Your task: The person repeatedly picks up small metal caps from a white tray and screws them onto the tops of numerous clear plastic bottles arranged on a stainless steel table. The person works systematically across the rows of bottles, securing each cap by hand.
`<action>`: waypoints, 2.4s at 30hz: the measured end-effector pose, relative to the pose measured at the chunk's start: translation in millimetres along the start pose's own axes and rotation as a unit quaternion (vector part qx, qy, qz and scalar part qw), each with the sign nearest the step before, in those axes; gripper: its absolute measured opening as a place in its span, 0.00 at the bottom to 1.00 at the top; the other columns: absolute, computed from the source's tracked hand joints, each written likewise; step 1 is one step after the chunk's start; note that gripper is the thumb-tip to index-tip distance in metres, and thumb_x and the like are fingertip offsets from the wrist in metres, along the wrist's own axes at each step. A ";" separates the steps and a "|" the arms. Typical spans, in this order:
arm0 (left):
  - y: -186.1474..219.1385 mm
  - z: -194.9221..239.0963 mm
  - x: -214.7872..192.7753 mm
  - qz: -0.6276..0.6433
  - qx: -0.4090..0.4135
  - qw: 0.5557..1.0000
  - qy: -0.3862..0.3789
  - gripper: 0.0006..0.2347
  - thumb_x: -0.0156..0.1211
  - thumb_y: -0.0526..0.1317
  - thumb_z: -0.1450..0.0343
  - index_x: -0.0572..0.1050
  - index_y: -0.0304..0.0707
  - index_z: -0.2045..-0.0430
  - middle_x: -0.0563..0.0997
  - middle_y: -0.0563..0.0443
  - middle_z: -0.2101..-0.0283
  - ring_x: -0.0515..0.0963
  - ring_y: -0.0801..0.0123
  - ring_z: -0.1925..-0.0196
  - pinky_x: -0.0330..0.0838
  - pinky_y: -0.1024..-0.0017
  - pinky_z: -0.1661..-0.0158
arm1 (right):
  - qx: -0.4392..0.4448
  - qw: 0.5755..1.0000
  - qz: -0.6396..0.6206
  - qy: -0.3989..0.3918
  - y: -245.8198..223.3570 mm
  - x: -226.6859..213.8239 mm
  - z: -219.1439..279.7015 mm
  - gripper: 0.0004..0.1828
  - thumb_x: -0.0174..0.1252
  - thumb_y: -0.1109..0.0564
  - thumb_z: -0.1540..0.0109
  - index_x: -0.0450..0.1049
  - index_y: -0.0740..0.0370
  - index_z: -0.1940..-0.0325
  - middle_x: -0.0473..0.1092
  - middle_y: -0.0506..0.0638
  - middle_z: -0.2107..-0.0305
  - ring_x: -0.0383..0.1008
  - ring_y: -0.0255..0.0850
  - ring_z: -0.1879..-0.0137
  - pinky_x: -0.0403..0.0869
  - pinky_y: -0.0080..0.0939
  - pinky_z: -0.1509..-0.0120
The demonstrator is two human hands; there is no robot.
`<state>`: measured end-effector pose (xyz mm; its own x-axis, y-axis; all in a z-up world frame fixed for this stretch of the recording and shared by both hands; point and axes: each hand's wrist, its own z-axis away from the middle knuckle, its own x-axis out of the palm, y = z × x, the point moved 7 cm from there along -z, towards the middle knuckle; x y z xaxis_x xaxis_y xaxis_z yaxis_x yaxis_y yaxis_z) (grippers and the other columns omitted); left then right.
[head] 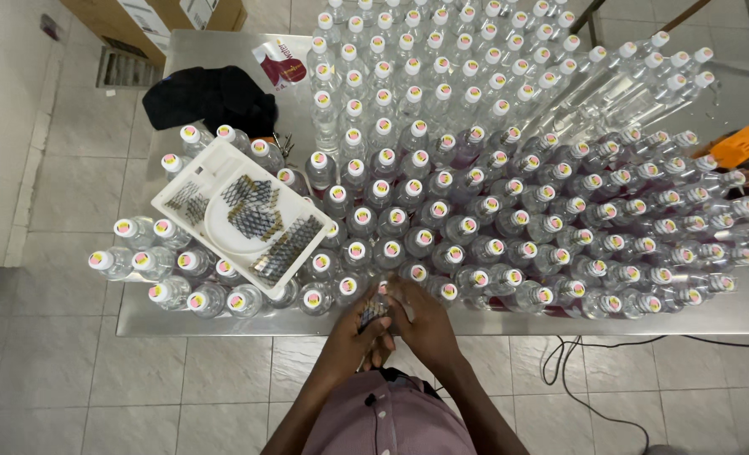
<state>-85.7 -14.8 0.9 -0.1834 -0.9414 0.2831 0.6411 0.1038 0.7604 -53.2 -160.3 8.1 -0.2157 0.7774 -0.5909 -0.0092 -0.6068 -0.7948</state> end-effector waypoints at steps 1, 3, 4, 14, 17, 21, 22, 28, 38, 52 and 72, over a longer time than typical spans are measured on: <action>-4.5 1.2 -0.1 0.001 -0.001 1.000 0.002 0.33 0.54 0.42 0.20 0.50 0.57 0.16 0.87 0.45 0.71 0.76 0.72 0.84 0.65 0.75 0.83 | 0.000 1.000 -0.001 -0.002 6.6 3.9 0.7 0.23 0.53 0.45 0.27 0.74 0.55 0.31 0.78 0.51 0.38 0.81 0.49 0.36 0.77 0.49 0.41; -12.5 2.5 -2.5 -0.036 0.004 0.999 0.021 0.32 0.54 0.43 0.21 0.53 0.60 0.17 0.88 0.47 0.72 0.76 0.73 0.84 0.66 0.75 0.84 | 0.008 1.000 -0.005 0.001 21.6 10.7 1.2 0.16 0.60 0.46 0.30 0.79 0.49 0.40 0.75 0.44 0.33 0.77 0.44 0.28 0.76 0.47 0.34; -15.4 0.6 -1.7 -0.035 0.005 0.999 0.023 0.32 0.54 0.43 0.21 0.53 0.60 0.17 0.88 0.47 0.72 0.76 0.73 0.84 0.66 0.75 0.84 | 0.006 1.000 -0.005 0.000 26.0 13.9 -0.4 0.16 0.60 0.46 0.30 0.79 0.49 0.40 0.75 0.44 0.33 0.77 0.44 0.28 0.76 0.47 0.34; -6.2 13.1 -3.9 0.005 0.036 0.996 0.081 0.24 0.57 0.42 0.20 0.63 0.51 0.26 0.79 0.49 0.77 0.71 0.72 0.83 0.64 0.73 0.80 | 0.012 0.998 0.035 -0.051 25.2 16.1 -7.0 0.27 0.52 0.45 0.26 0.67 0.54 0.24 0.70 0.53 0.29 0.75 0.55 0.29 0.75 0.56 0.35; -3.4 14.9 -6.1 0.054 0.055 0.994 0.076 0.17 0.59 0.41 0.20 0.70 0.44 0.36 0.75 0.50 0.78 0.68 0.73 0.83 0.60 0.74 0.78 | -0.014 0.994 0.068 -0.088 0.6 5.1 -7.1 0.27 0.52 0.52 0.26 0.64 0.55 0.22 0.70 0.58 0.32 0.77 0.58 0.38 0.76 0.57 0.45; 22.0 24.7 -0.4 -0.058 0.076 0.995 0.030 0.21 0.52 0.43 0.19 0.64 0.49 0.28 0.73 0.51 0.76 0.70 0.71 0.76 0.69 0.71 0.68 | 0.032 0.992 0.049 -0.113 -28.6 -20.6 -1.0 0.31 0.41 0.42 0.25 0.65 0.57 0.22 0.66 0.57 0.26 0.70 0.55 0.26 0.71 0.56 0.31; 23.3 23.5 -1.1 -0.060 0.077 0.995 0.030 0.21 0.52 0.43 0.19 0.64 0.49 0.28 0.73 0.51 0.76 0.70 0.71 0.76 0.69 0.71 0.68 | 0.031 0.992 0.049 -0.111 -29.0 -22.4 0.1 0.31 0.41 0.42 0.25 0.65 0.57 0.22 0.66 0.57 0.26 0.70 0.55 0.26 0.71 0.56 0.31; 32.5 21.5 6.4 -0.101 0.112 0.985 -0.087 0.30 0.42 0.37 0.17 0.43 0.58 0.17 0.82 0.45 0.65 0.75 0.69 0.72 0.73 0.70 0.67 | -0.022 0.990 -0.120 -0.066 -55.0 -42.4 -7.1 0.21 0.70 0.45 0.37 0.83 0.55 0.44 0.80 0.46 0.54 0.84 0.40 0.47 0.81 0.40 0.38; 75.2 8.4 6.6 -0.250 0.090 0.953 -0.147 0.23 0.46 0.46 0.18 0.62 0.54 0.24 0.85 0.55 0.68 0.77 0.74 0.73 0.74 0.74 0.62 | 0.162 0.954 -0.249 0.028 -22.9 -47.7 -13.4 0.13 0.79 0.63 0.45 0.90 0.61 0.57 0.87 0.52 0.67 0.89 0.41 0.54 0.86 0.38 0.43; 102.9 -20.7 -41.1 -0.216 0.072 0.969 -0.091 0.25 0.39 0.49 0.18 0.62 0.56 0.21 0.85 0.57 0.66 0.75 0.76 0.76 0.73 0.71 0.65 | 0.022 0.983 -0.076 0.164 -16.0 -93.2 -134.7 0.12 0.67 0.52 0.33 0.86 0.54 0.47 0.84 0.44 0.47 0.86 0.39 0.43 0.83 0.41 0.39; 92.3 -66.1 -13.7 -0.073 0.061 0.995 -0.011 0.24 0.43 0.47 0.18 0.63 0.50 0.22 0.85 0.52 0.69 0.72 0.75 0.79 0.66 0.72 0.74 | -0.277 0.926 0.258 -0.002 56.0 -78.6 -214.4 0.10 0.58 0.48 0.27 0.81 0.53 0.56 0.81 0.49 0.49 0.79 0.48 0.36 0.57 0.62 0.17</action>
<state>25.2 -13.5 28.5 -0.2847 -0.9422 0.1766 0.5118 0.0064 0.8591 172.6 -219.7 -19.5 -0.0562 0.4065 -0.9119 0.5978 -0.7179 -0.3568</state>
